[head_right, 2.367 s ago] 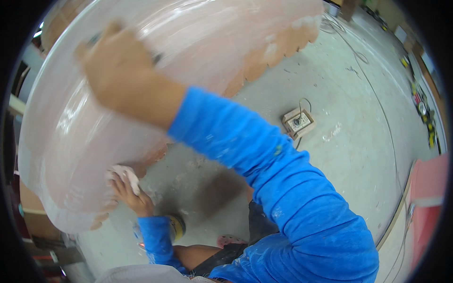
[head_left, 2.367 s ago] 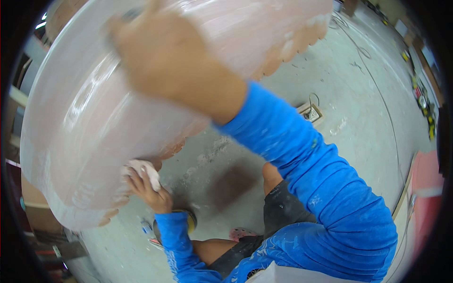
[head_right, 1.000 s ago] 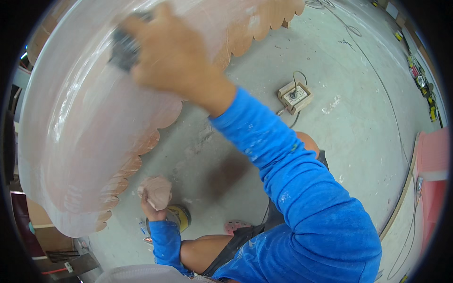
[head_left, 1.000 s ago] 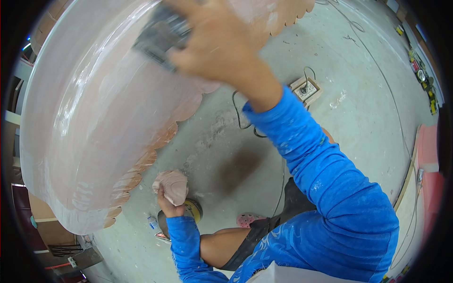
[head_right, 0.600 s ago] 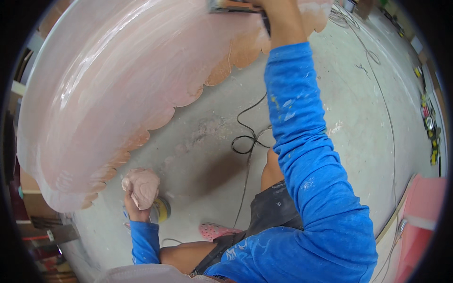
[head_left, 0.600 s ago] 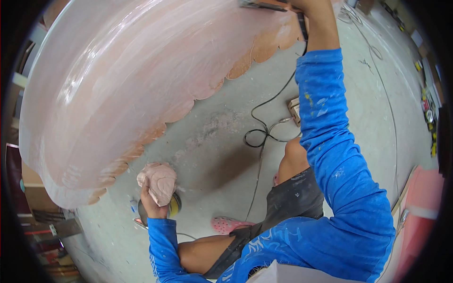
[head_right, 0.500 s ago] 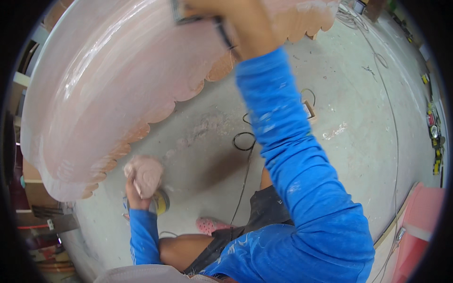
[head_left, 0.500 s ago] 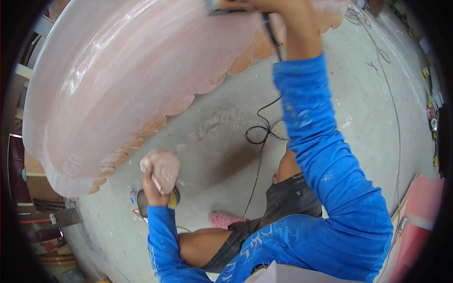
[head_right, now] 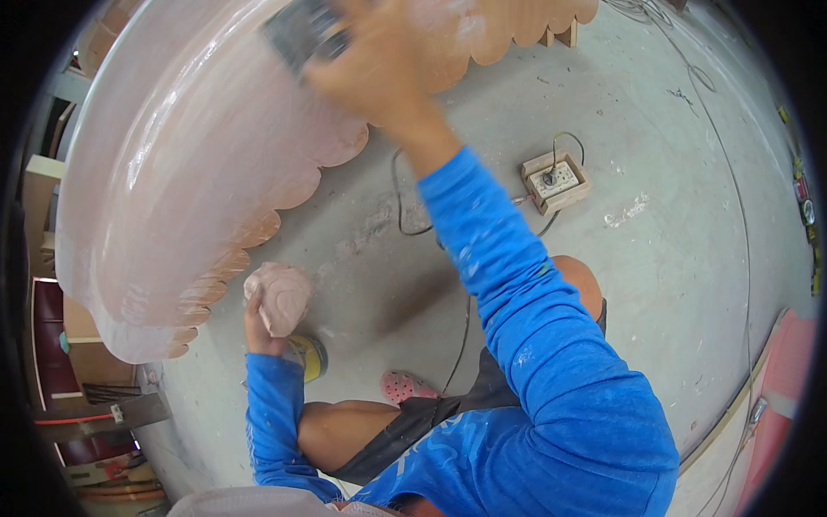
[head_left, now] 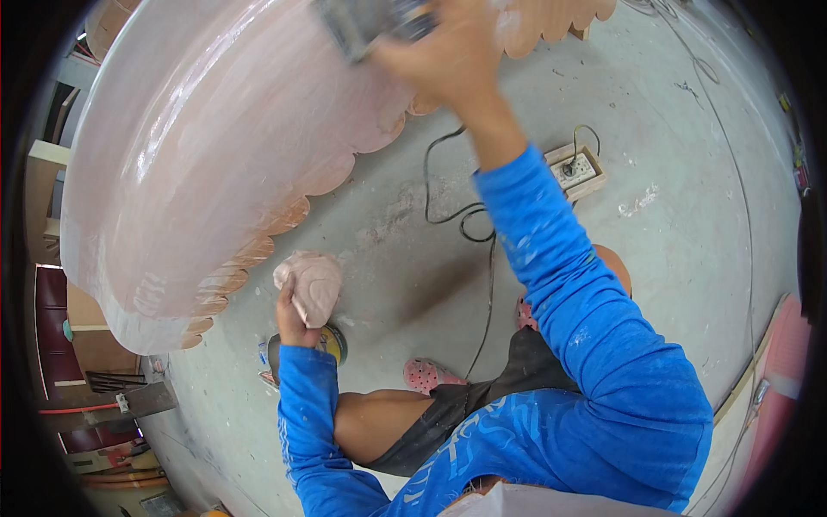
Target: The recorder is sanding a large curved wooden furniture component with an electric orbital sander and wiping it with a cloth to remove dust.
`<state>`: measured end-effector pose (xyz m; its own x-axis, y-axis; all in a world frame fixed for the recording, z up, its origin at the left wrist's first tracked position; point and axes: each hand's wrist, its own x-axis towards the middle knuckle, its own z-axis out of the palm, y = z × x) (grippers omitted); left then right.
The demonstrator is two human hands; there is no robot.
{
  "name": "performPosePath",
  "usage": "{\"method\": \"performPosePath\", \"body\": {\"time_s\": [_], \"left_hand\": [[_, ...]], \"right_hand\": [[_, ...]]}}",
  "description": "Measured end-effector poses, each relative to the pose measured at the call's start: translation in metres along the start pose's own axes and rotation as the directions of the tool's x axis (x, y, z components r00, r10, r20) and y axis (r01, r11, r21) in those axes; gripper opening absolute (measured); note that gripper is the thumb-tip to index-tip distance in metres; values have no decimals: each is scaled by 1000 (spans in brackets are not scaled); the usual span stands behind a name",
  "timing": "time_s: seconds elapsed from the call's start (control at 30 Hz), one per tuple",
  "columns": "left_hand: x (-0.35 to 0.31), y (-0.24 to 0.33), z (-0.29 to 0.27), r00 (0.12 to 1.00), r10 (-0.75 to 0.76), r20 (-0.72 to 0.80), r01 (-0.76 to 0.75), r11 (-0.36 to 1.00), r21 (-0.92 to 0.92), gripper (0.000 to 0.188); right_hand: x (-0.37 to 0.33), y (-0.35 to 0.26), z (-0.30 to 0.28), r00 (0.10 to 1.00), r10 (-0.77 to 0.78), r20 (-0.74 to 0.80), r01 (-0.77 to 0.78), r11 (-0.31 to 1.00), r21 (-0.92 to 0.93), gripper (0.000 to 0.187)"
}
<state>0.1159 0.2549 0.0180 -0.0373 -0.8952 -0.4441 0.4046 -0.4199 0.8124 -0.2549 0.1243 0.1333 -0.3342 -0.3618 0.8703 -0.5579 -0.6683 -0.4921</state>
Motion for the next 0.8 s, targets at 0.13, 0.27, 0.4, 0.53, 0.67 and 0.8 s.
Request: {"method": "performPosePath", "body": {"time_s": [0.13, 0.27, 0.4, 0.53, 0.67, 0.8], "left_hand": [[-30, 9, -39, 997, -2, 74, 5, 999, -40, 52], [-46, 17, -80, 998, 0, -62, -6, 996, -92, 53], [-45, 20, -98, 997, 12, -77, -21, 993, -120, 51], [-42, 17, -85, 991, 23, -130, -38, 993, -114, 50], [-36, 14, -82, 992, 46, -117, -58, 992, -110, 51], [-25, 7, -67, 997, 11, -78, -15, 998, -57, 51]], "right_hand": [[17, 51, -34, 912, 258, -318, -237, 966, 104, 78], [-2, 19, -22, 815, 493, -305, -437, 868, 236, 77], [-39, -30, 23, 954, 109, -278, -128, 990, -51, 72], [-77, -101, 82, 996, -20, -85, 13, 997, -76, 59], [-116, -127, 112, 983, -139, 122, 124, 985, 123, 64], [-106, -103, 86, 982, -152, 110, 143, 986, 88, 67]]}}
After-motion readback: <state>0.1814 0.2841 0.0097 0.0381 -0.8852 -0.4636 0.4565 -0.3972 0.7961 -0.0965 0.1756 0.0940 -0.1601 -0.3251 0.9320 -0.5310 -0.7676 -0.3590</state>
